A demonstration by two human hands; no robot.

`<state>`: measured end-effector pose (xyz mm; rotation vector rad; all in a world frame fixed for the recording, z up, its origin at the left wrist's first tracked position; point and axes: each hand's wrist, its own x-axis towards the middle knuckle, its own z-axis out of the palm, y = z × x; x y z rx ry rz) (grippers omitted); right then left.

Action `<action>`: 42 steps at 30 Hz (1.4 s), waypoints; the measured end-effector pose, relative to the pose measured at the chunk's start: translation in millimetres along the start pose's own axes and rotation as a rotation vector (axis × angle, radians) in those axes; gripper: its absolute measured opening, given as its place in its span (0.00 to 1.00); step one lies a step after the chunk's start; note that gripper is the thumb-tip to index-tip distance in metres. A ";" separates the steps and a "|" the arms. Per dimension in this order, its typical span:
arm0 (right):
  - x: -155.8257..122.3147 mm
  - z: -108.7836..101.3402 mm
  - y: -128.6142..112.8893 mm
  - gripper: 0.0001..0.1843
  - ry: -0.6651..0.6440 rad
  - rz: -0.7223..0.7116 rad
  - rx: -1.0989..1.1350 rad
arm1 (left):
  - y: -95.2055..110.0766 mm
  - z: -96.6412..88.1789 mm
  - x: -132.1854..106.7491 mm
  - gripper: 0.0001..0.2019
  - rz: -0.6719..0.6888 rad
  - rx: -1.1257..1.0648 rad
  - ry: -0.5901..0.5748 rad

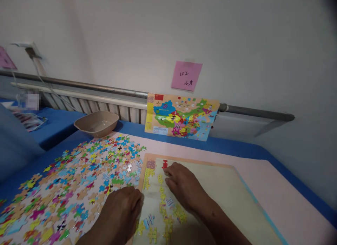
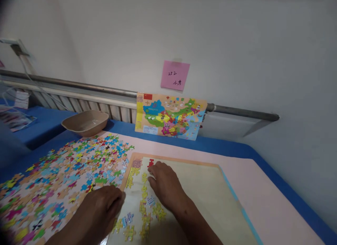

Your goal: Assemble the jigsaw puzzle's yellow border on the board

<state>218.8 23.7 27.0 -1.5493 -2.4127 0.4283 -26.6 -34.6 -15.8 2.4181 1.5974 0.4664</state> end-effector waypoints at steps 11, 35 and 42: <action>14.2 12.2 -4.1 0.03 -0.091 -0.037 -0.057 | -2.7 1.0 0.9 0.15 0.008 -0.021 0.057; 13.7 26.8 5.8 0.11 0.043 -0.056 0.120 | 0.5 2.0 1.0 0.15 -0.007 0.007 0.010; 17.5 27.6 8.2 0.05 0.099 -0.006 0.306 | 0.9 1.0 1.1 0.13 -0.002 0.014 -0.001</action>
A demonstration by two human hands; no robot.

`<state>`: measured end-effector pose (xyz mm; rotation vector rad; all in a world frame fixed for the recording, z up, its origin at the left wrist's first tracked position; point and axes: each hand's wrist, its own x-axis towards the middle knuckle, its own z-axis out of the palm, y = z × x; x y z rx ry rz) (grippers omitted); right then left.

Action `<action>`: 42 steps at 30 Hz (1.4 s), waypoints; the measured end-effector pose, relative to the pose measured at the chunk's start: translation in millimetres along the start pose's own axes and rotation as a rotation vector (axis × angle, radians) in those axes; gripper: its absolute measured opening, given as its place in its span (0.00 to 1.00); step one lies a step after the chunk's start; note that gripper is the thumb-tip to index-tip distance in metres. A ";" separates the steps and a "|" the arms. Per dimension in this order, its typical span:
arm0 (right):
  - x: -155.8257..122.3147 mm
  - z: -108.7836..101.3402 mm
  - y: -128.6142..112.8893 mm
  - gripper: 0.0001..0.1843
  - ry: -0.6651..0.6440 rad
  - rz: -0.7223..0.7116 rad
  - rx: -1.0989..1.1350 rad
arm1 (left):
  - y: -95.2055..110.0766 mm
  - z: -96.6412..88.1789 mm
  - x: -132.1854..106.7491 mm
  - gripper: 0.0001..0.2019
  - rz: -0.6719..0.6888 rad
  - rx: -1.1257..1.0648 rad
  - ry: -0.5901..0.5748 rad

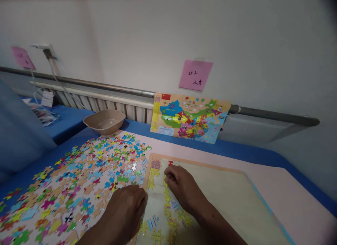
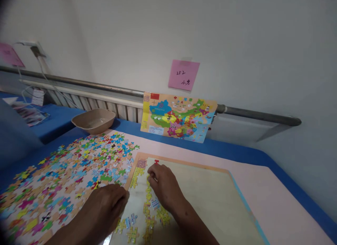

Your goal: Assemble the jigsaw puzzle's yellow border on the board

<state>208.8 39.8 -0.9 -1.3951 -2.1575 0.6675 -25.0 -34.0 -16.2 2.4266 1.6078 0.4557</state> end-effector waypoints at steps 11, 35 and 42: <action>-2.9 14.5 -21.2 0.05 0.063 0.195 0.551 | 3.2 -4.9 -2.2 0.14 -0.003 -0.145 0.223; -16.3 39.5 -33.9 0.05 -0.045 0.162 0.346 | 13.9 11.1 -2.7 0.09 0.416 0.237 0.465; -16.3 28.2 -33.5 0.07 -0.093 0.127 0.035 | 13.0 6.7 -0.7 0.09 0.456 0.289 0.517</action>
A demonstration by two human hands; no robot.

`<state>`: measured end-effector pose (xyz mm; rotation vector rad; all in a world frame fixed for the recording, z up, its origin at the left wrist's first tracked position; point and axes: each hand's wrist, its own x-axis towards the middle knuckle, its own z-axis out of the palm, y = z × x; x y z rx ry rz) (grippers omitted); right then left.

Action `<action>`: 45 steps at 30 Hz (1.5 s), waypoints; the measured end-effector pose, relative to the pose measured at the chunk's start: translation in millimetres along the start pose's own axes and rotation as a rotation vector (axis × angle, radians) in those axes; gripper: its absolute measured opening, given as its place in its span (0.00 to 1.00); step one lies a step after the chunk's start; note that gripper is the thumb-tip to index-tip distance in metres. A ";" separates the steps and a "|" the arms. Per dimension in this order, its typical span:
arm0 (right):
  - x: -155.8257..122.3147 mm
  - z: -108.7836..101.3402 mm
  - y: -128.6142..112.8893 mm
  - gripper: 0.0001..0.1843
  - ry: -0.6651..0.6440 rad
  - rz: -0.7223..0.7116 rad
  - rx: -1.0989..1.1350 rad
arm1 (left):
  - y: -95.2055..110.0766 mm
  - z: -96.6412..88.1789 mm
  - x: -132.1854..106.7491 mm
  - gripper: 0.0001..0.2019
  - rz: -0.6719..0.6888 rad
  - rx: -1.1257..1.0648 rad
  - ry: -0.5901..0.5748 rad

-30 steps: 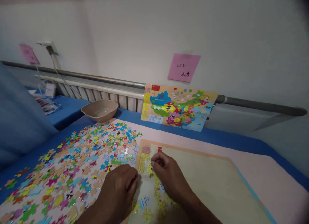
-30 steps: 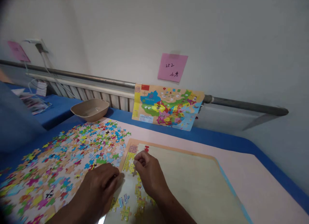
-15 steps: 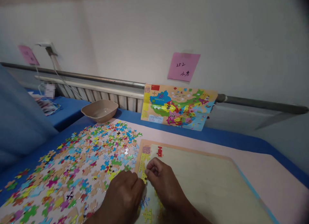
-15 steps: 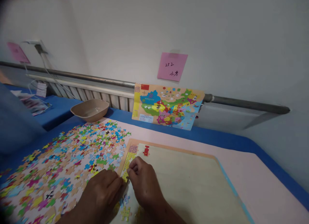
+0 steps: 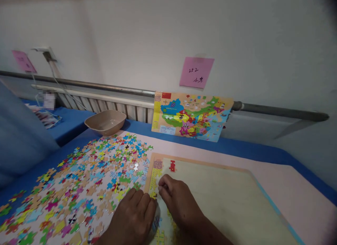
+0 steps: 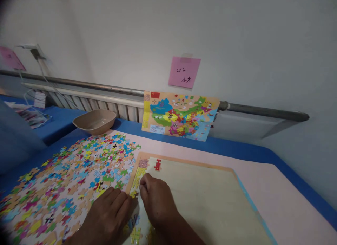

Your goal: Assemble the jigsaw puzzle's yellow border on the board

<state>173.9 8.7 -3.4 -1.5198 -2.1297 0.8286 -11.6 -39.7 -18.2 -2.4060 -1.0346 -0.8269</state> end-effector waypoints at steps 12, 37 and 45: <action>5.2 5.2 4.1 0.07 0.008 -0.179 -0.346 | -7.2 5.2 0.5 0.09 0.009 -0.021 0.016; 9.9 12.7 6.3 0.06 0.041 -0.172 -0.395 | -9.5 16.0 -5.1 0.07 0.032 -0.044 -0.034; 10.2 12.2 4.9 0.06 0.035 -0.175 -0.401 | -11.2 19.6 -8.4 0.06 0.037 -0.058 -0.049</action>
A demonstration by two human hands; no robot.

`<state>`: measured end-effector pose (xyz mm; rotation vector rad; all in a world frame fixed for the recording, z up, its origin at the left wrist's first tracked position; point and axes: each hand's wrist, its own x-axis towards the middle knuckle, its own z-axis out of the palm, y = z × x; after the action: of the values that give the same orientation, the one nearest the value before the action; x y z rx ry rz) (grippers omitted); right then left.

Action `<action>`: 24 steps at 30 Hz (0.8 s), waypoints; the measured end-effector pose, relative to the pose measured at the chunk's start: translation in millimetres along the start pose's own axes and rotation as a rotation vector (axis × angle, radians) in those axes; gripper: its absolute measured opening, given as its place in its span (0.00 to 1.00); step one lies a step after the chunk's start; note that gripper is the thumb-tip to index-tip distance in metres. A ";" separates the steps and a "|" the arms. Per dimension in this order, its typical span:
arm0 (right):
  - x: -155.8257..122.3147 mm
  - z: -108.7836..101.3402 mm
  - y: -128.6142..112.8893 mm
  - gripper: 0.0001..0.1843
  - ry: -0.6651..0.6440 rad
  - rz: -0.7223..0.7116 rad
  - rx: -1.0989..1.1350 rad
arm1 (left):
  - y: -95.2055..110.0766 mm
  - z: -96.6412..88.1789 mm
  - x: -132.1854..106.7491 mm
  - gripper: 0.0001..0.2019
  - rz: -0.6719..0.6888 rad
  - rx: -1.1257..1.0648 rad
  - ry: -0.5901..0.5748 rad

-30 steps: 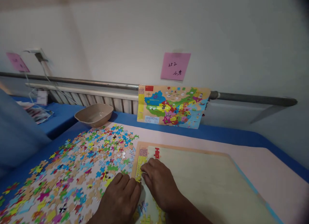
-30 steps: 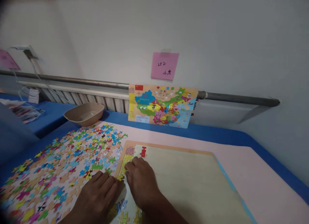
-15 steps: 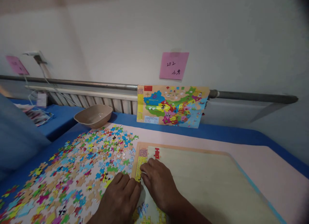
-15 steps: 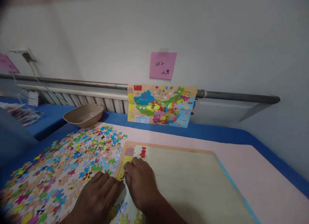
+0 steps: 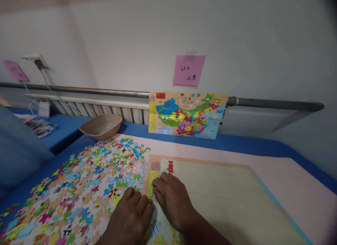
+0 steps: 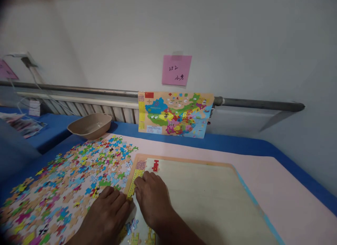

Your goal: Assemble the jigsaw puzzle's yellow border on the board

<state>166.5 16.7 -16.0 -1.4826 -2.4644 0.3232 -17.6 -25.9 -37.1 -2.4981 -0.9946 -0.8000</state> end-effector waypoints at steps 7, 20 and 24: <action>-1.1 1.6 0.3 0.07 0.023 -0.010 -0.009 | -0.8 -6.7 3.8 0.08 -0.037 -0.012 -0.023; 0.6 2.2 1.9 0.08 0.002 -0.014 -0.029 | 36.5 -10.5 -13.7 0.07 0.074 0.180 -0.099; 0.4 0.1 2.0 0.08 0.001 -0.019 -0.025 | 37.9 -7.2 -17.5 0.15 -0.006 0.157 -0.230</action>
<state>167.9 17.9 -16.7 -1.4680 -2.4890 0.2886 -3.9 -65.0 -45.8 -2.4896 -1.0936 -0.4232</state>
